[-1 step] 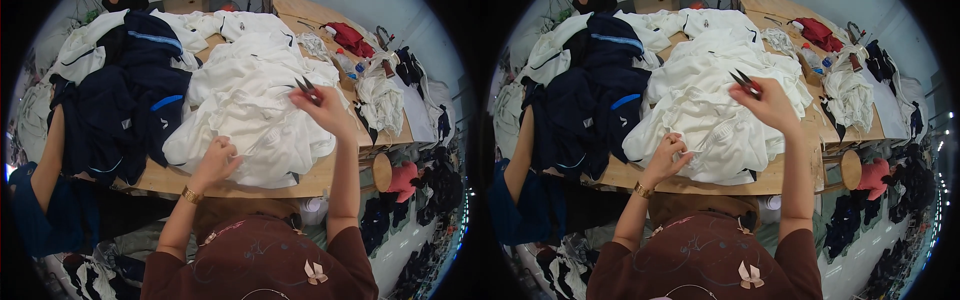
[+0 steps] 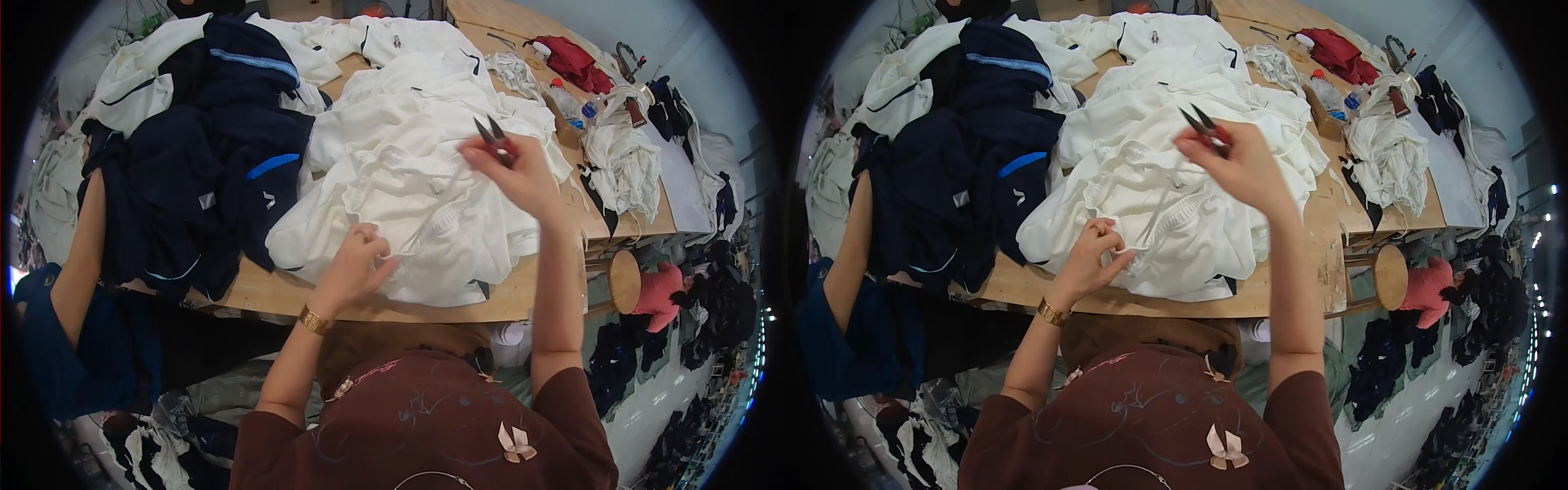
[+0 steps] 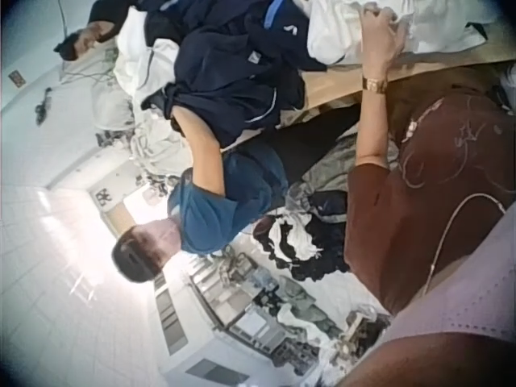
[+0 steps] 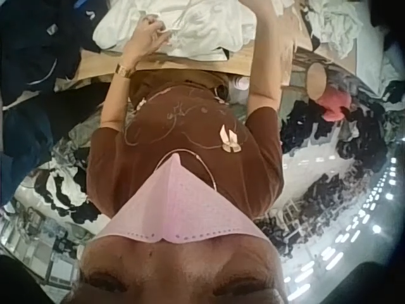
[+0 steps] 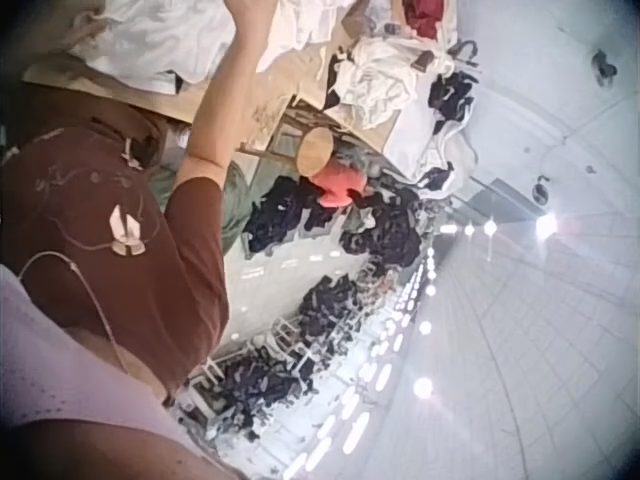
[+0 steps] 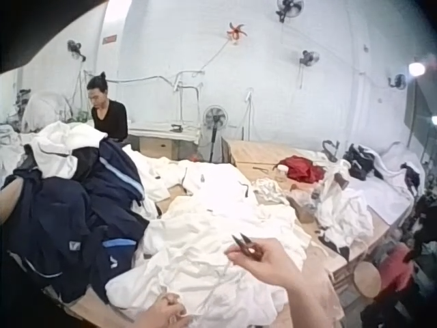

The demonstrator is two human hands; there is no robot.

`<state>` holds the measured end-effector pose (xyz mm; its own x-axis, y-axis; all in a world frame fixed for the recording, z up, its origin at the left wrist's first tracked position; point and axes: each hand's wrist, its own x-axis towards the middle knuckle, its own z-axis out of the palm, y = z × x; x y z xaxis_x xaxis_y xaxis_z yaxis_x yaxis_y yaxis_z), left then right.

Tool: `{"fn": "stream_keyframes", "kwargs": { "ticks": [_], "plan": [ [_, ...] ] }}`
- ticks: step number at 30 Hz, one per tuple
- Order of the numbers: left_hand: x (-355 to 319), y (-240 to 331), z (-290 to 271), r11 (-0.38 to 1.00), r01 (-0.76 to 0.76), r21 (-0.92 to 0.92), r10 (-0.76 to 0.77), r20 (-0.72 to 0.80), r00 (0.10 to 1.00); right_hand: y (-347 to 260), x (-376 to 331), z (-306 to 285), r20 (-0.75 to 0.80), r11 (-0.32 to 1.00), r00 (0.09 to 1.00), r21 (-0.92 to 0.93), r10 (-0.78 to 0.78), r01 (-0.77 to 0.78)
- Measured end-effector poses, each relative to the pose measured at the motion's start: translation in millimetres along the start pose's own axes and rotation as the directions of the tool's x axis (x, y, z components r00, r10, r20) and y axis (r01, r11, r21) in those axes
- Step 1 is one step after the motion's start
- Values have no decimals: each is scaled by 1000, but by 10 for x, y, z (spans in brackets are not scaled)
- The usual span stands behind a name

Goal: Trimming loose threads from white shorts in a garment factory.

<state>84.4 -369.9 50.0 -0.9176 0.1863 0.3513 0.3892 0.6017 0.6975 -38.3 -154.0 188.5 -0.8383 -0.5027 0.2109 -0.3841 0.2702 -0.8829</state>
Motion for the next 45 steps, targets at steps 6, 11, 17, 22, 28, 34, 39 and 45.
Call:
{"fn": "stream_keyframes", "kwargs": {
  "ticks": [6,11,17,22,28,34,39,45],
  "plan": [
    [-102,221,1,1000,-21,23,20,27,999,462,156,726,62,972,997,234,-40,25],
    [-205,195,8,999,-21,38,19,48,999,765,-52,573,221,906,940,-393,260,-159],
    [-128,233,-33,994,-35,101,28,68,997,825,-396,198,94,771,939,-601,331,-212],
    [175,157,-17,954,-46,298,87,-126,988,828,-499,106,77,755,949,-627,307,-193],
    [791,-76,306,981,98,169,-92,-39,995,865,-623,230,1,813,976,-553,220,-183],
    [631,-16,590,871,-260,417,242,97,965,999,-725,240,-106,901,980,-386,169,-197],
    [728,39,483,935,-42,352,-85,336,938,1027,-678,254,-150,909,971,-349,187,-229],
    [1087,-354,510,920,-174,352,266,-230,936,1118,-651,293,-182,924,970,-316,163,-215]
  ]
}}
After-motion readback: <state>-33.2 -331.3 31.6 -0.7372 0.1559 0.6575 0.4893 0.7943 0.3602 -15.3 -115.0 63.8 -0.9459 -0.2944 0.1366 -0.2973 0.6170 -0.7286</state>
